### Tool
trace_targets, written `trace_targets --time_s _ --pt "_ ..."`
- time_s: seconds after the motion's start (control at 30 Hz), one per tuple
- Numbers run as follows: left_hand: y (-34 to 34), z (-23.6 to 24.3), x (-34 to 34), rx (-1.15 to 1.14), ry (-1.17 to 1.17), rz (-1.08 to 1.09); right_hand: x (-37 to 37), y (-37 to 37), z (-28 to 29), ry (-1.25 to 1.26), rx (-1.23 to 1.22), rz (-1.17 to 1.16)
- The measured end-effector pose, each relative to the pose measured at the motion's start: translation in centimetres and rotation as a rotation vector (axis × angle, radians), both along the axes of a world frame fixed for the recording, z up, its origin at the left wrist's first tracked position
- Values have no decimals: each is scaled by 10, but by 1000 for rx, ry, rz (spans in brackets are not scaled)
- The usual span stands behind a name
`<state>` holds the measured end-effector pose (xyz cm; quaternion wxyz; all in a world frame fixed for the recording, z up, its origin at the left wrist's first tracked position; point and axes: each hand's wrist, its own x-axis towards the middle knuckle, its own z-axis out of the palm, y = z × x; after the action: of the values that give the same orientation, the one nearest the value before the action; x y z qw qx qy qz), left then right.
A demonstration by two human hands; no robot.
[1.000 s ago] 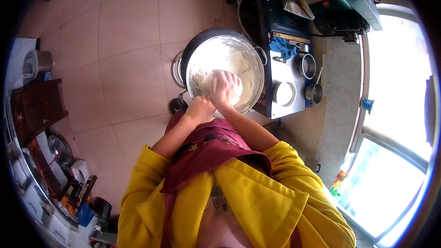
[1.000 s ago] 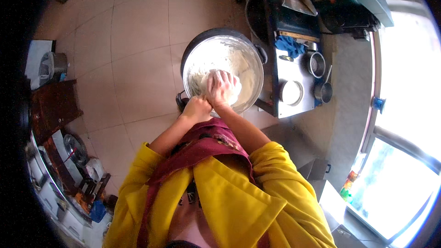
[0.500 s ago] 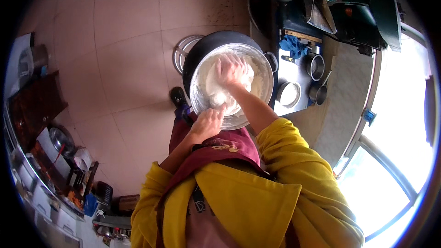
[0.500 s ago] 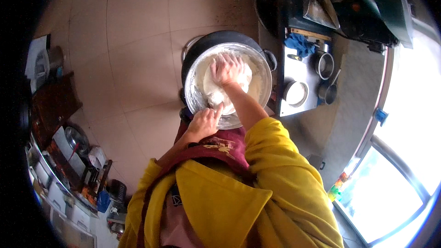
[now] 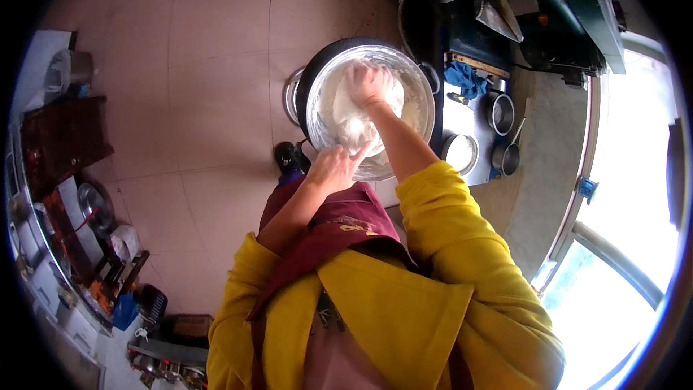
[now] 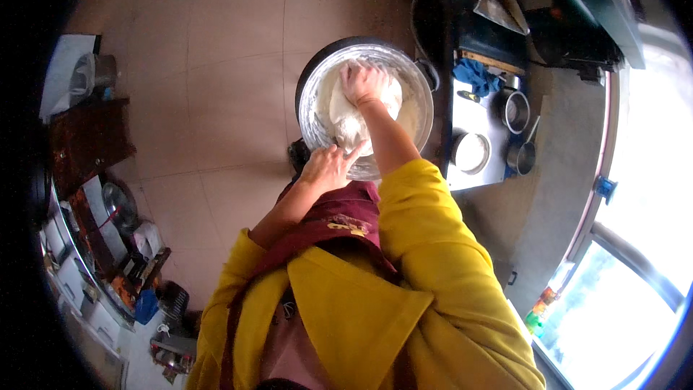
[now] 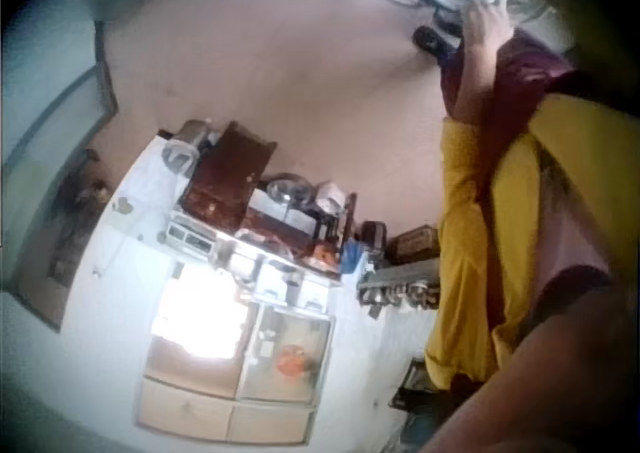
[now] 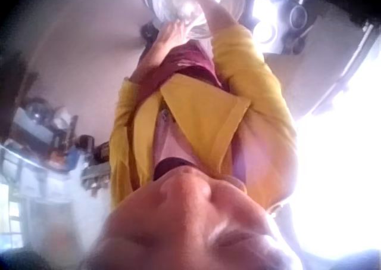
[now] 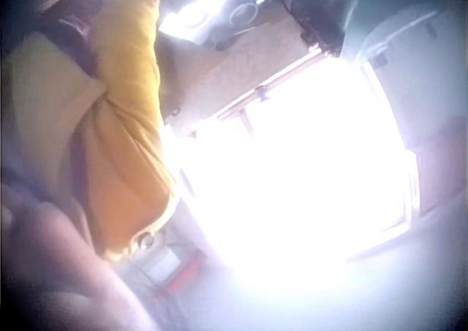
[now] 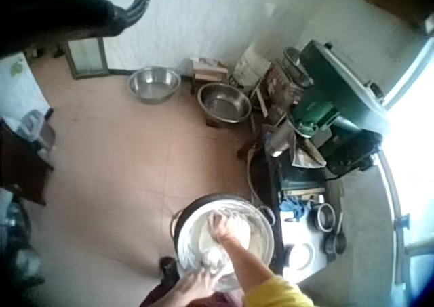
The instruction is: The person kneads a large mass of white dough inside a metal bowl using both hands. They repeatedly press, fold, and turn the dough to develop its texture throughout the clip.
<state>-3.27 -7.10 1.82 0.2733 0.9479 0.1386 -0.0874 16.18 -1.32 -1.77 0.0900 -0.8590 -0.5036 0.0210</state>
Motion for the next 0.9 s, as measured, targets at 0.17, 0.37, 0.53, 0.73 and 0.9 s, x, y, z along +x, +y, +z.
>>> trace_targets --time_s 0.17,0.37,0.53,0.73,0.9 --pt "2 8 6 -28 46 5 5 -10 12 137 -447 192" --pt "1 -2 4 -6 -34 20 -18 -45 66 233 -543 70" --pt "1 0 4 51 -99 -23 -41 -101 40 28 275 81" --pt "-5 -13 -8 54 -159 0 -51 -85 24 14 335 68" --pt "2 -10 -6 132 -162 -43 -24 -44 13 96 239 75"
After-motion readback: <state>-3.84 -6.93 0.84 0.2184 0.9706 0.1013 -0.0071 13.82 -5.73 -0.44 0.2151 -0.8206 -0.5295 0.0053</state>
